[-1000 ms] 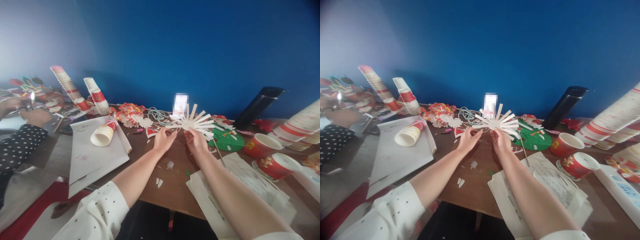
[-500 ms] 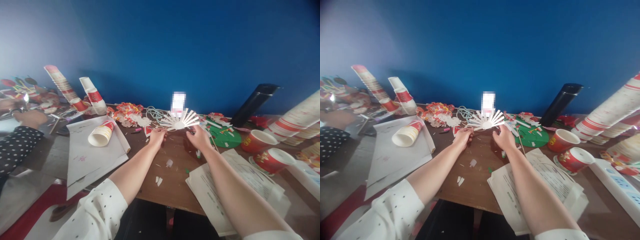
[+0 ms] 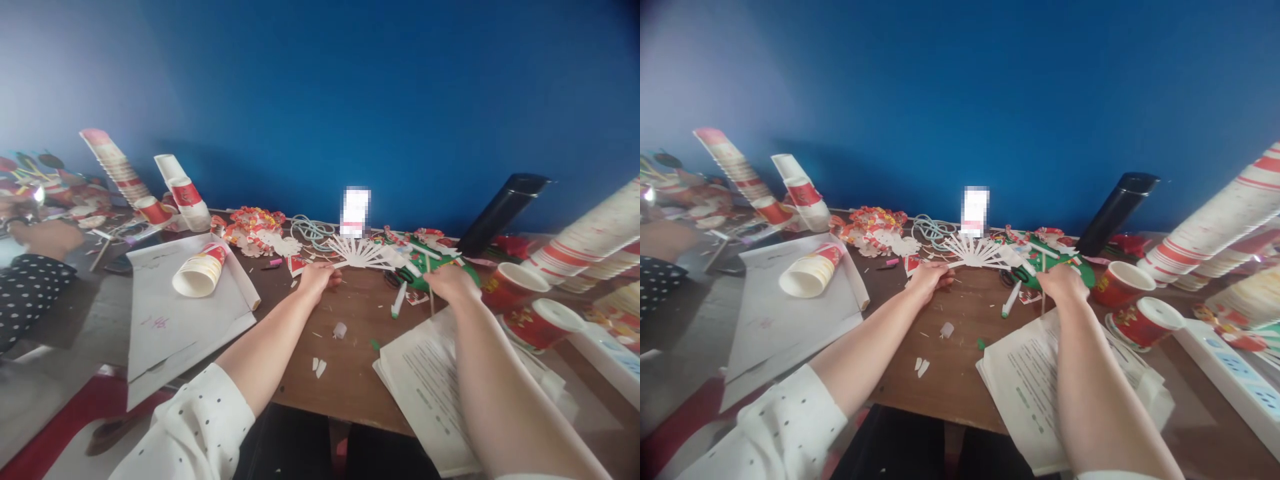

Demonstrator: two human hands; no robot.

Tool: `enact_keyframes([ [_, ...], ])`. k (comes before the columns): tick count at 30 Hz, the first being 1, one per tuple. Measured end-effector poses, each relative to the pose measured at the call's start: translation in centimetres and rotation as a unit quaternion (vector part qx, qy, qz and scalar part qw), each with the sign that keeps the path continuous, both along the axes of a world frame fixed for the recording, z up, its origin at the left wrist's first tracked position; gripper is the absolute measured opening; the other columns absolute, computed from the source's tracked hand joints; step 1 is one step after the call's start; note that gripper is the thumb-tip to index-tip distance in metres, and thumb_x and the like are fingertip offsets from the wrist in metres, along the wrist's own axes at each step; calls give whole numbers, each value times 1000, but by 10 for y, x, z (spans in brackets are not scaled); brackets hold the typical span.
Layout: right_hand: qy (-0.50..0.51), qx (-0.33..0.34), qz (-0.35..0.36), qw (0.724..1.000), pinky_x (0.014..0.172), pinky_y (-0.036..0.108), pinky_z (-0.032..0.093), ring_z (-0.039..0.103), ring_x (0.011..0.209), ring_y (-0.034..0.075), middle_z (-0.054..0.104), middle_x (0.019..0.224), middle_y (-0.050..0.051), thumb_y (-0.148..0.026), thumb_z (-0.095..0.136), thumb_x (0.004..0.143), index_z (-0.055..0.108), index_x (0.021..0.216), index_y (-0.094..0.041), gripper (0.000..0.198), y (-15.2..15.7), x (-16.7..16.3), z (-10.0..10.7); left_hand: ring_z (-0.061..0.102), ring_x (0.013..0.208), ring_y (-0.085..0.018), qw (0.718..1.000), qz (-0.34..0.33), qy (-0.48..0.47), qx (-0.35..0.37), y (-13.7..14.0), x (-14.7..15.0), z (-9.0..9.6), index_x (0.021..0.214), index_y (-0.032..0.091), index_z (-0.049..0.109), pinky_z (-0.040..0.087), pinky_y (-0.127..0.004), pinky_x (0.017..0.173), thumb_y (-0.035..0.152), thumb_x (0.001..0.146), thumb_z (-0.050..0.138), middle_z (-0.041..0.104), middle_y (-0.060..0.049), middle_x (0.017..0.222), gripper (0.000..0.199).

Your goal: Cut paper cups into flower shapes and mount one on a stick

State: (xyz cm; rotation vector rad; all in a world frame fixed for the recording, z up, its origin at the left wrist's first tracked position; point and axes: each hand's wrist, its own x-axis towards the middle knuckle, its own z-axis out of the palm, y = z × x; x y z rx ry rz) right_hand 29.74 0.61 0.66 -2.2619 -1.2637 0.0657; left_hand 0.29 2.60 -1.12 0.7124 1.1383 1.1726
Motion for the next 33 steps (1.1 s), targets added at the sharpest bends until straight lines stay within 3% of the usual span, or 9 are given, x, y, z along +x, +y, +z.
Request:
enact_keyframes([
  [1,-5,5,-21,1000,75,48,48,64,82,34,68,80,15,-30,66,60,71,83,-17,28,-2,-5,6,65,60,-13,1000,-1,-13,-1,0,-1,1,76,8,61,56,-25,64,3,78,57,66,-9,67,6],
  [4,-7,172,-14,985,85,46,47,64,91,31,69,90,13,-26,59,68,59,121,-13,54,-7,-24,22,65,63,-12,999,-16,-31,-2,0,-2,3,72,8,60,56,-25,71,4,81,57,67,-9,69,10],
  [6,41,253,39,966,82,42,49,65,82,26,68,88,10,-26,58,70,60,119,-14,50,-11,-44,27,66,65,-12,999,-16,-37,-9,0,-3,5,69,9,59,56,-25,73,5,81,59,67,-9,69,13],
  [8,133,264,113,949,71,37,52,64,71,22,68,84,9,-29,58,72,65,107,-15,38,-16,-70,28,67,68,-13,999,-9,-38,-27,-1,-4,7,68,11,57,56,-24,71,5,81,59,67,-9,69,14],
  [11,333,184,228,896,55,30,51,62,60,18,67,76,6,-34,57,76,66,107,-16,37,-25,-116,23,67,68,-14,998,-10,-41,-48,-2,-4,11,73,10,58,56,-24,68,6,80,60,68,-11,73,9],
  [15,417,83,288,858,46,23,43,52,47,11,61,65,1,-30,58,75,69,101,-16,31,-33,-162,7,67,70,-13,996,-30,-72,-40,-3,-6,13,76,9,60,54,-21,66,6,81,59,69,-10,75,6],
  [20,453,50,298,839,40,18,34,46,48,9,54,57,-2,-37,61,76,68,101,-15,34,-27,-173,-13,61,61,-8,995,-28,-87,-28,-4,-7,13,73,9,64,49,-17,58,5,81,58,65,-5,67,11],
  [23,494,37,297,817,38,17,32,47,50,9,55,62,0,-31,63,75,64,107,-14,36,-23,-171,-16,58,55,-7,996,-27,-85,-26,-4,-7,12,71,8,65,47,-16,54,5,80,58,63,-4,63,12],
  [33,751,-49,238,614,31,7,20,40,44,2,54,70,-1,-5,54,76,55,104,-18,31,-15,-161,-6,59,56,-7,995,-54,-81,-20,-2,-8,5,73,9,67,47,-16,53,7,76,65,65,-5,66,4],
])
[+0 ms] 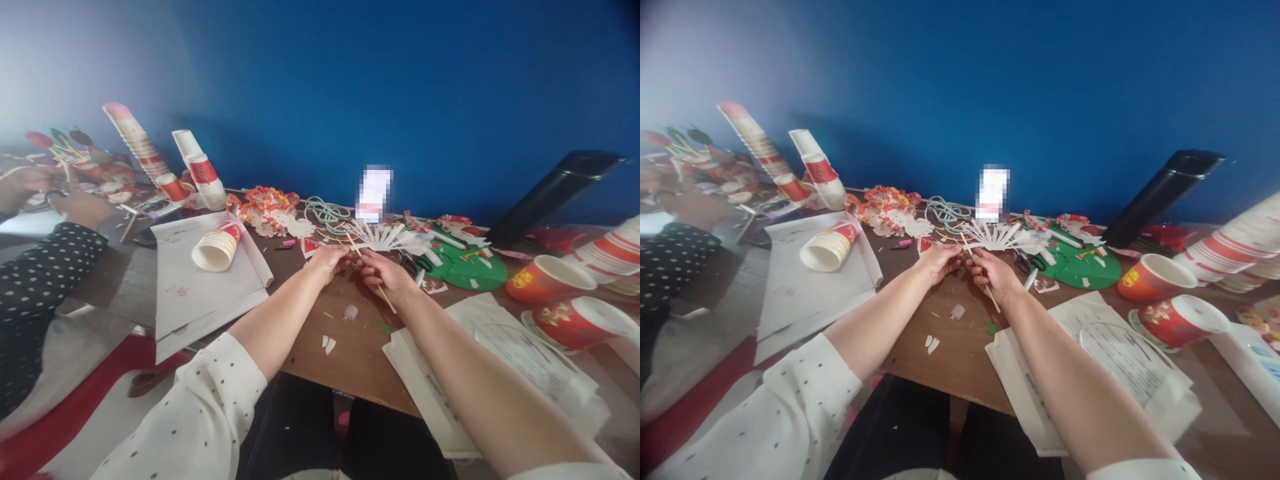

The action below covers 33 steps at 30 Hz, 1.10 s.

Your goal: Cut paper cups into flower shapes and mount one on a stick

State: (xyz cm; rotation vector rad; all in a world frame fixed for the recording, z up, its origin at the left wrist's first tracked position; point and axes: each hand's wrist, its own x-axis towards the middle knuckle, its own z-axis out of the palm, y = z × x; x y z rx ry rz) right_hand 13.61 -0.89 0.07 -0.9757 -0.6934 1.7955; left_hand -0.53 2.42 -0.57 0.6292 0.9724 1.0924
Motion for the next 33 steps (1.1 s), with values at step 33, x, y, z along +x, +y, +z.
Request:
enact_keyframes([
  [33,-78,52,13,995,33,10,20,43,49,4,62,82,4,-8,61,70,55,124,-20,56,-6,7,-2,62,62,-9,1000,-2,-8,-3,-1,-2,3,70,7,66,51,-19,61,3,76,62,67,-8,69,9],
])
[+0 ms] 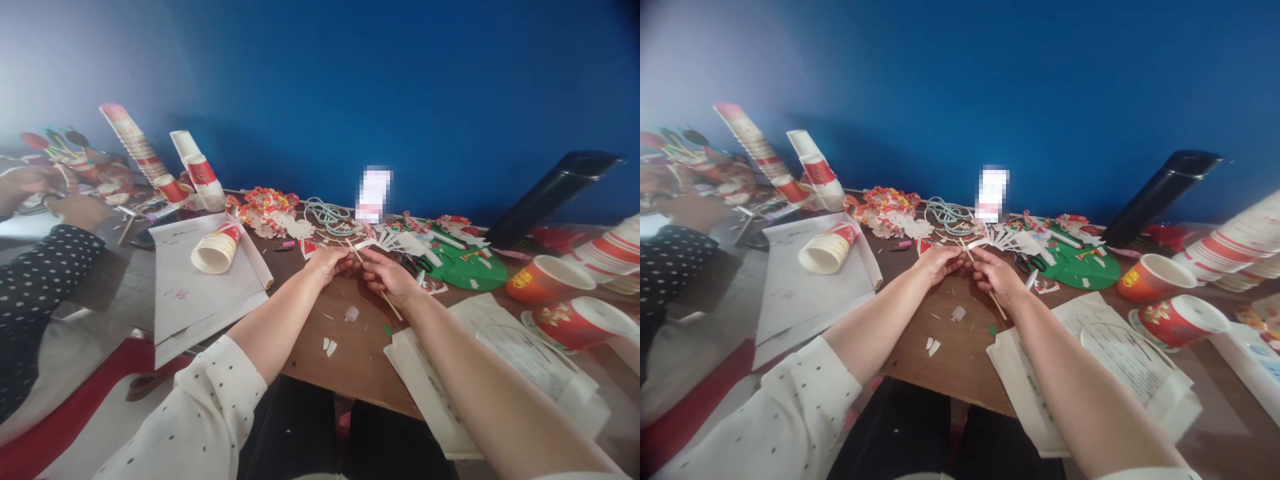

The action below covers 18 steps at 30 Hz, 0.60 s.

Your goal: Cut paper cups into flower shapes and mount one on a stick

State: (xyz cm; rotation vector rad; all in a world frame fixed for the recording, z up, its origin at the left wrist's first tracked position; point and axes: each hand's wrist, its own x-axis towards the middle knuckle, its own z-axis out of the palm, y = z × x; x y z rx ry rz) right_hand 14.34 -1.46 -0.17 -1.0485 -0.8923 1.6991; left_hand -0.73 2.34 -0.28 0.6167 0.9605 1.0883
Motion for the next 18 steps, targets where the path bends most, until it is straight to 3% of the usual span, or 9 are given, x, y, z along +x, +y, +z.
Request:
enact_keyframes([
  [7,-55,9,-34,998,33,12,22,41,47,5,61,78,3,-8,59,69,59,121,-19,53,2,-2,-3,62,60,-9,1000,-14,9,-2,2,0,-2,71,7,66,51,-19,62,-1,73,64,66,-7,67,9],
  [18,-21,25,1,999,33,12,19,36,47,4,60,80,2,-11,63,69,61,117,-21,49,-4,-5,2,63,60,-10,1000,-21,9,20,2,-2,-4,70,8,68,52,-21,63,7,71,72,68,-8,69,3],
])
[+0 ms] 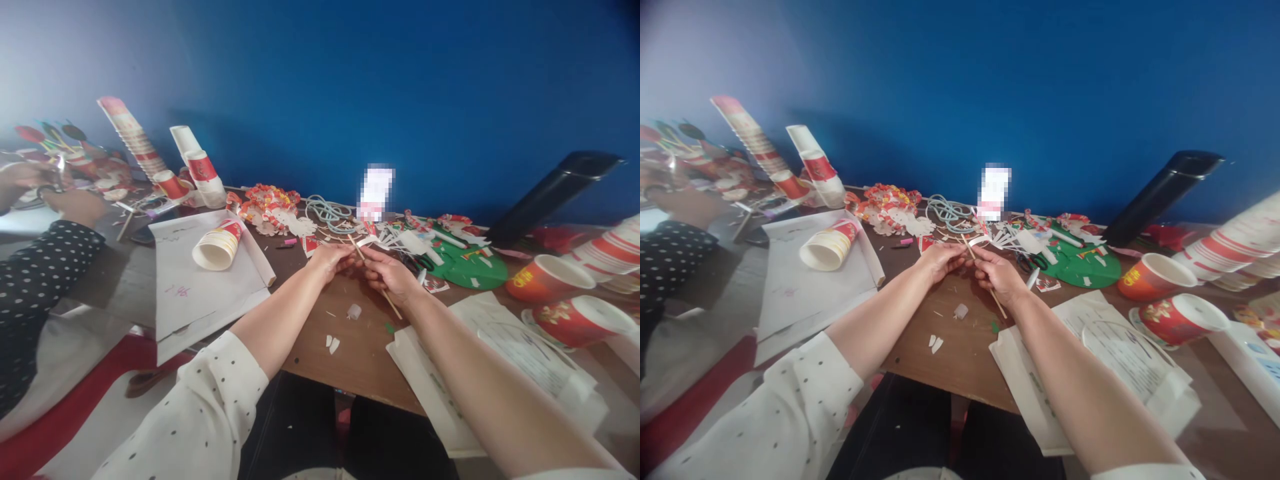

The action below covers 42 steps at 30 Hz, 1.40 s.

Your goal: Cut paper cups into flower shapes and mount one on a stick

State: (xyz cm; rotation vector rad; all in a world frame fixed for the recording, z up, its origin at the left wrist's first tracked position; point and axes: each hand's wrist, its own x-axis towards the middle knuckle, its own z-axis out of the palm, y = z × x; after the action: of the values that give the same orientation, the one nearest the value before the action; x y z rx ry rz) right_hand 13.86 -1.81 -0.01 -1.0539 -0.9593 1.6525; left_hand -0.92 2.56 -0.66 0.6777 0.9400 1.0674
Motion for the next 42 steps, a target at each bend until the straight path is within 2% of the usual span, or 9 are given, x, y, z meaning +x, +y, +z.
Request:
enact_keyframes([
  [6,-18,16,2,1000,35,12,19,37,48,3,59,80,1,-16,65,69,62,118,-21,50,-2,1,-2,62,56,-9,1000,-9,0,-11,-2,0,2,70,7,66,51,-18,60,8,74,69,65,-6,64,5],
  [12,-49,28,-17,998,35,14,19,37,47,4,58,77,1,-20,66,68,60,123,-22,55,-4,0,-3,64,59,-10,999,-31,-23,-11,-2,-1,3,71,6,66,53,-19,64,7,75,68,66,-8,66,5],
  [22,-134,77,-32,987,36,16,20,36,43,6,49,57,-6,-28,64,68,47,135,-16,70,-4,-6,-6,64,60,-11,999,-19,-26,-1,-1,-2,1,70,6,68,55,-23,67,4,73,68,68,-9,67,3],
  [33,-192,119,-38,973,37,19,24,36,40,7,47,49,-6,-30,60,73,49,134,-13,64,-2,-6,-15,58,49,-9,998,-6,51,-26,-6,0,14,67,10,66,45,-18,49,10,70,69,65,-5,61,4],
  [42,-276,170,-41,945,39,20,30,37,38,7,46,47,-6,-29,54,78,54,130,-12,55,-7,-7,-7,60,54,-10,1000,-18,2,-26,1,-3,5,70,7,65,50,-19,53,7,66,72,66,-7,65,7],
])
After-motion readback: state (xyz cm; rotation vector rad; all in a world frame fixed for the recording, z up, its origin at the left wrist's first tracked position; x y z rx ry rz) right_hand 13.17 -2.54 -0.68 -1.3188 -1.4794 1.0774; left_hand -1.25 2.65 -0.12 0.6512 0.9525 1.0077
